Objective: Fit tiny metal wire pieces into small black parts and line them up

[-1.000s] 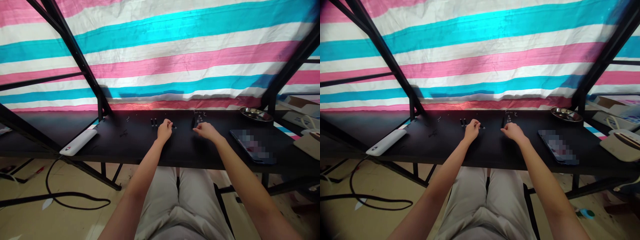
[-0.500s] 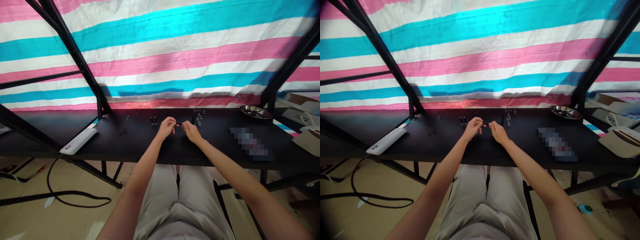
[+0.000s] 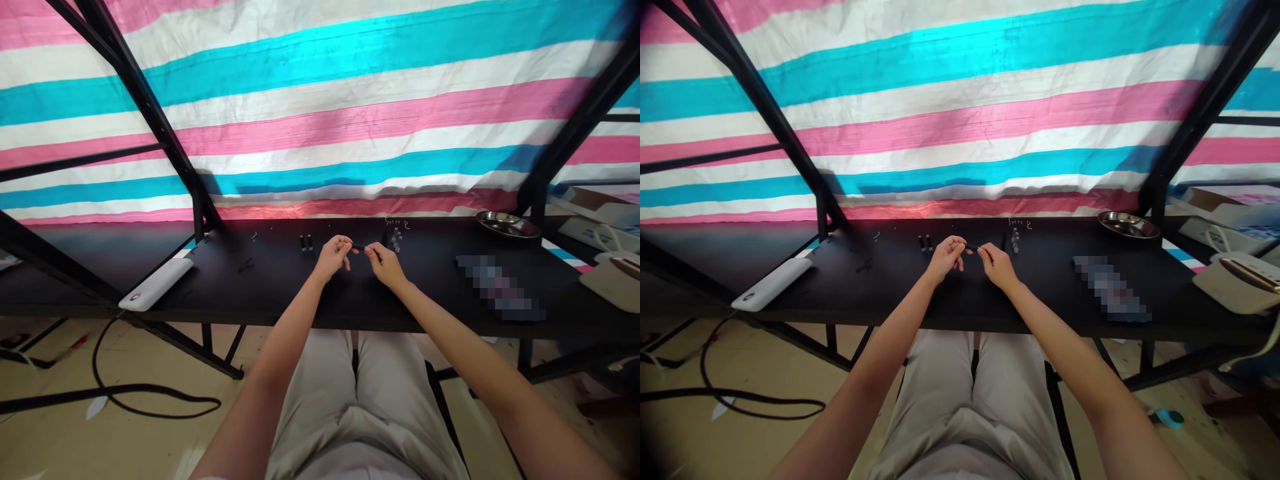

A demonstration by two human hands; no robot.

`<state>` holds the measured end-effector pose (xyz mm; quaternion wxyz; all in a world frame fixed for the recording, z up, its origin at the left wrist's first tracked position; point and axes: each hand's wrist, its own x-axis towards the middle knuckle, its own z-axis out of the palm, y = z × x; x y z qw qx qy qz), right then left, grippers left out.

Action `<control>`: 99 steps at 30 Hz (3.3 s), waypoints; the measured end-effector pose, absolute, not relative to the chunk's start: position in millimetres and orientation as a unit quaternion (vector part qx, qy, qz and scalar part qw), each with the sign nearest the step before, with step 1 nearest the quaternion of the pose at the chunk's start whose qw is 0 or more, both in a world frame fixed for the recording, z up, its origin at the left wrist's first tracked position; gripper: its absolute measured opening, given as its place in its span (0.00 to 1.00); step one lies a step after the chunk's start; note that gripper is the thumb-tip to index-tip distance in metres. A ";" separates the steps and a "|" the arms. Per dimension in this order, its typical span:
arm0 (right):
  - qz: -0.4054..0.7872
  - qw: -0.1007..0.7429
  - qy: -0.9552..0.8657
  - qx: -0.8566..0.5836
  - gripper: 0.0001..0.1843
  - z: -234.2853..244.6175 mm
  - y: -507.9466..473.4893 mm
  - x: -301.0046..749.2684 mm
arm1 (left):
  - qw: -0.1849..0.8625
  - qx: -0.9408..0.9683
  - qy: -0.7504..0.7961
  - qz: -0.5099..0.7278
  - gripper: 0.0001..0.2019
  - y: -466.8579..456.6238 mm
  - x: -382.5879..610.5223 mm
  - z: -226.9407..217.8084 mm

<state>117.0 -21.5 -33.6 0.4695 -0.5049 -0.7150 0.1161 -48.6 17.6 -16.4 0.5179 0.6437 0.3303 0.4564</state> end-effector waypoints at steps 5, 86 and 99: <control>0.084 0.477 -0.724 -0.491 0.20 -35.5 -20.9 116.2 | 0.528 0.629 0.328 0.467 0.11 21.0 -48.9 -18.6; 0.087 0.277 -0.573 -0.766 0.08 -41.6 -3.4 179.0 | 0.200 0.814 0.407 0.362 0.07 16.2 -52.8 -31.1; 0.062 0.226 -0.526 -0.818 0.16 -34.9 -4.3 179.9 | 0.200 0.816 0.408 0.357 0.07 15.1 -51.8 -30.2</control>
